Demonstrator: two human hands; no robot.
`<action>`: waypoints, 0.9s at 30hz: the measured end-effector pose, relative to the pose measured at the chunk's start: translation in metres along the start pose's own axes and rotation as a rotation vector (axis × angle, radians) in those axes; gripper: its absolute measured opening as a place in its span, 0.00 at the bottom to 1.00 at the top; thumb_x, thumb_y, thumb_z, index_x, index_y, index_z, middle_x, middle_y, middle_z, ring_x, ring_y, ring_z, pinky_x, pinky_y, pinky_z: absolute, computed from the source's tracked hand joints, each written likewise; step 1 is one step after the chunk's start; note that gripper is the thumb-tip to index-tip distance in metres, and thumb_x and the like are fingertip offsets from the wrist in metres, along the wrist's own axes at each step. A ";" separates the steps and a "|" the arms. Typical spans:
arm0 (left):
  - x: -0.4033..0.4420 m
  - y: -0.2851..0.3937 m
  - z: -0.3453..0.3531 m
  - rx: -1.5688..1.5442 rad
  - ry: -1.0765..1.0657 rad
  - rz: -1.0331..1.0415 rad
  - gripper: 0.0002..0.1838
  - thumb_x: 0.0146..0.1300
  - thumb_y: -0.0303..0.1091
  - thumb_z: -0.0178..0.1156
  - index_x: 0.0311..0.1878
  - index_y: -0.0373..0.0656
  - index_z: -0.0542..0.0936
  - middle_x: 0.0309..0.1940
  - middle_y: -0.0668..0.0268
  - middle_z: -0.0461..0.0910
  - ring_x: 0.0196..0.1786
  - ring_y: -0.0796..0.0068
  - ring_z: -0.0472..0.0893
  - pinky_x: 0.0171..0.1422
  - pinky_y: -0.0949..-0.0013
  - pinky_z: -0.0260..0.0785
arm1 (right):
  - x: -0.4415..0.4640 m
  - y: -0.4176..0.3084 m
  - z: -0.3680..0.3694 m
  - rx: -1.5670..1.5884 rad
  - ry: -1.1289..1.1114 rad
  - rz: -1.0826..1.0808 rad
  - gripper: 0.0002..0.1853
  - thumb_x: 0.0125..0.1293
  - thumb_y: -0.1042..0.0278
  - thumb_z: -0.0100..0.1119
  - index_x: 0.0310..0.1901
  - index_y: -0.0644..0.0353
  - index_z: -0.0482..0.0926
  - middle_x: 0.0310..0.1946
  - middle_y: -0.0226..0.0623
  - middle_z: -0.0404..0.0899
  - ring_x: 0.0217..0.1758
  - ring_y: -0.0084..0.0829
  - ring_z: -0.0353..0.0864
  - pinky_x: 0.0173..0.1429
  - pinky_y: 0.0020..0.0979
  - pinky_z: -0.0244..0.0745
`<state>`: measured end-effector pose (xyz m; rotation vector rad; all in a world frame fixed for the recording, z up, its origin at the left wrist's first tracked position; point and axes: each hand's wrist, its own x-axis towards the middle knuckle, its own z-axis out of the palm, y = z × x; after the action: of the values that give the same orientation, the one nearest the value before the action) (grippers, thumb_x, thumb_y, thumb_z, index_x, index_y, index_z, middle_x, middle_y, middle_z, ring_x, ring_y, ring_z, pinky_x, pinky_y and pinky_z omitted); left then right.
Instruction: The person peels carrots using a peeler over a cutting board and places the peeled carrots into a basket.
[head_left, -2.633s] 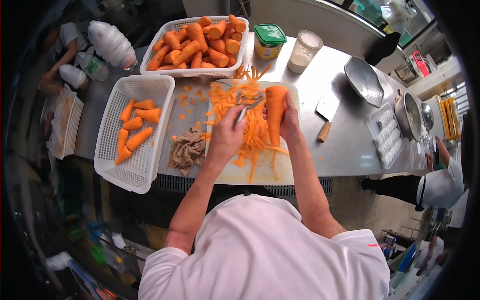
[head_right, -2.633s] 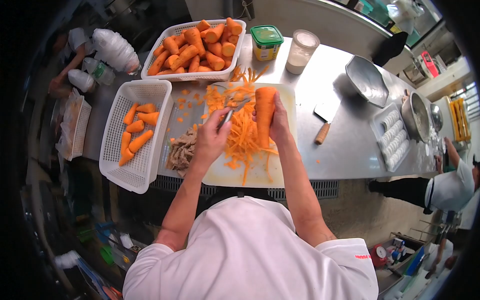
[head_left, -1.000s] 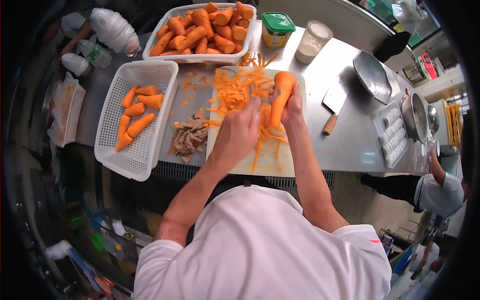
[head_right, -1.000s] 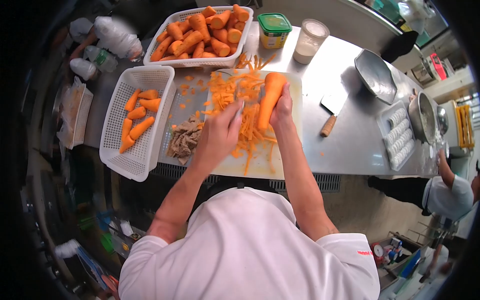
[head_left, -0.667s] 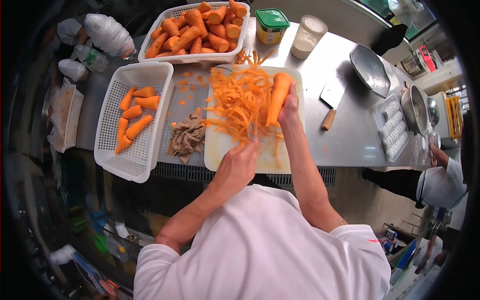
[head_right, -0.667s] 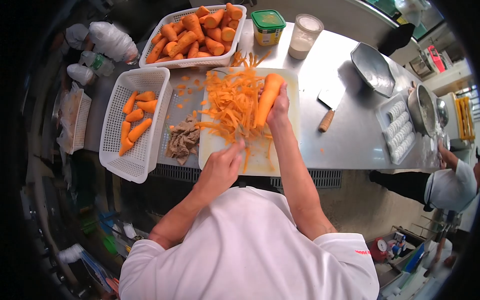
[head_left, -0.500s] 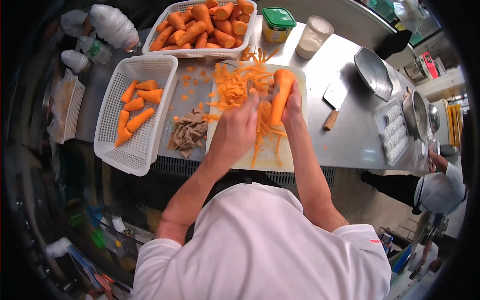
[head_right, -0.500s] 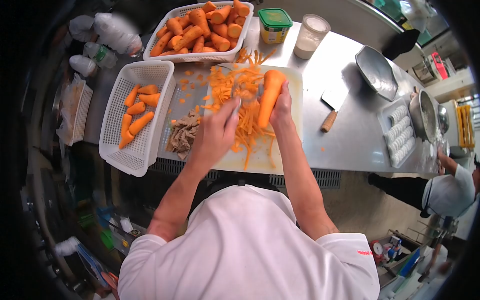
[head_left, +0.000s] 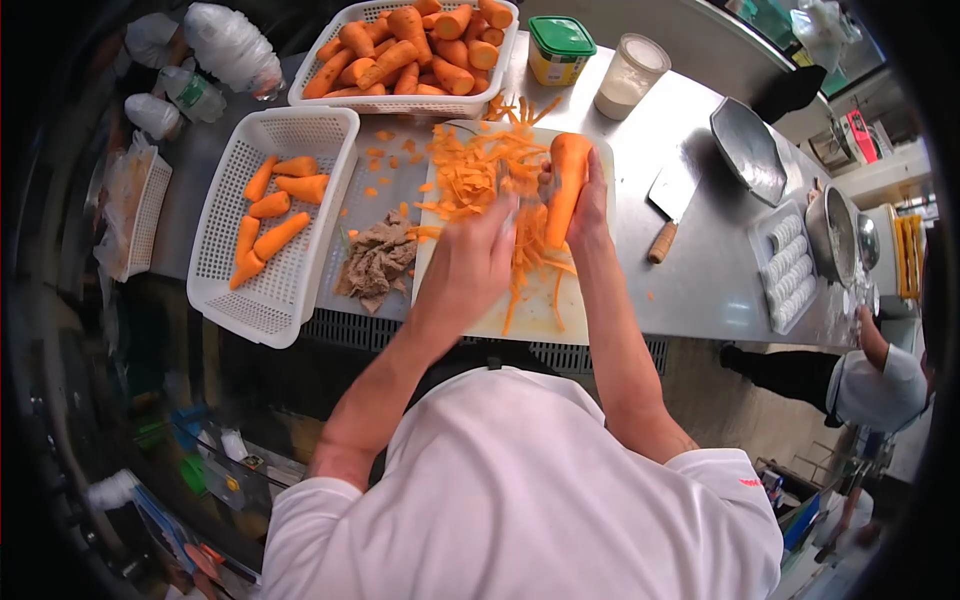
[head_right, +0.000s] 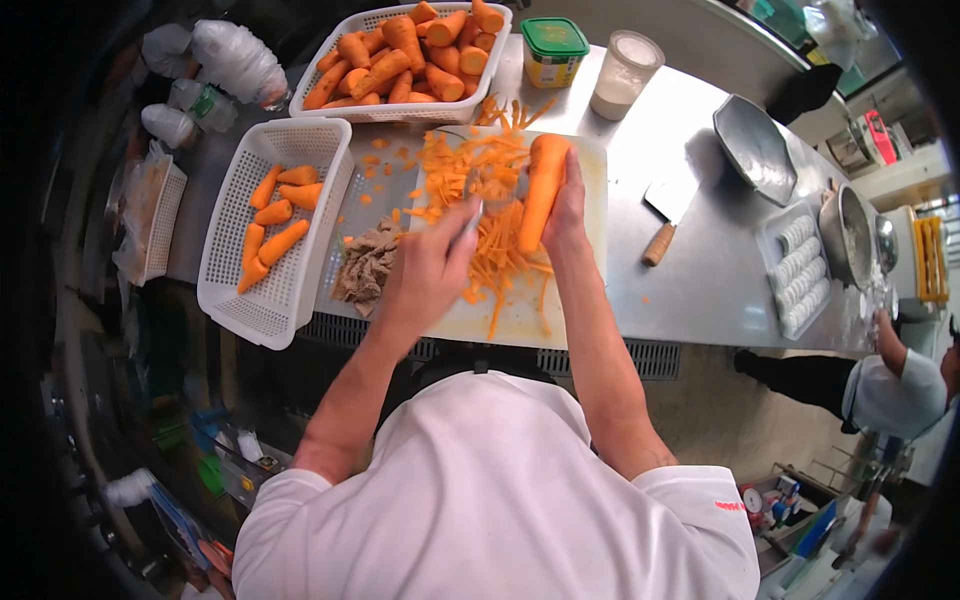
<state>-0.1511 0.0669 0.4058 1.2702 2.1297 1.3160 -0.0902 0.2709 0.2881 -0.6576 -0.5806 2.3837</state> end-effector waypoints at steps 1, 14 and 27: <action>0.022 -0.006 0.005 0.006 0.098 0.080 0.17 0.68 0.27 0.55 0.58 0.34 0.78 0.38 0.41 0.81 0.40 0.45 0.85 0.41 0.57 0.75 | -0.006 0.006 0.007 -0.051 0.001 0.009 0.31 0.76 0.36 0.40 0.54 0.61 0.73 0.34 0.38 0.77 0.32 0.31 0.78 0.34 0.30 0.78; -0.026 0.001 -0.001 0.036 -0.169 -0.022 0.17 0.67 0.24 0.54 0.57 0.29 0.77 0.36 0.38 0.80 0.40 0.40 0.83 0.42 0.54 0.75 | -0.003 0.000 0.006 -0.119 0.081 -0.085 0.30 0.78 0.38 0.38 0.56 0.61 0.73 0.34 0.39 0.78 0.31 0.30 0.78 0.34 0.31 0.78; -0.054 -0.006 -0.002 0.037 -0.345 -0.043 0.19 0.67 0.25 0.54 0.60 0.33 0.76 0.37 0.40 0.82 0.43 0.43 0.83 0.45 0.54 0.75 | 0.011 0.004 -0.020 -0.007 0.059 -0.039 0.31 0.79 0.38 0.30 0.56 0.60 0.71 0.36 0.40 0.77 0.32 0.33 0.77 0.35 0.34 0.77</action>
<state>-0.1262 0.0205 0.3935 1.3464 1.9337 0.9623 -0.0876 0.2801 0.2669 -0.7109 -0.5720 2.3189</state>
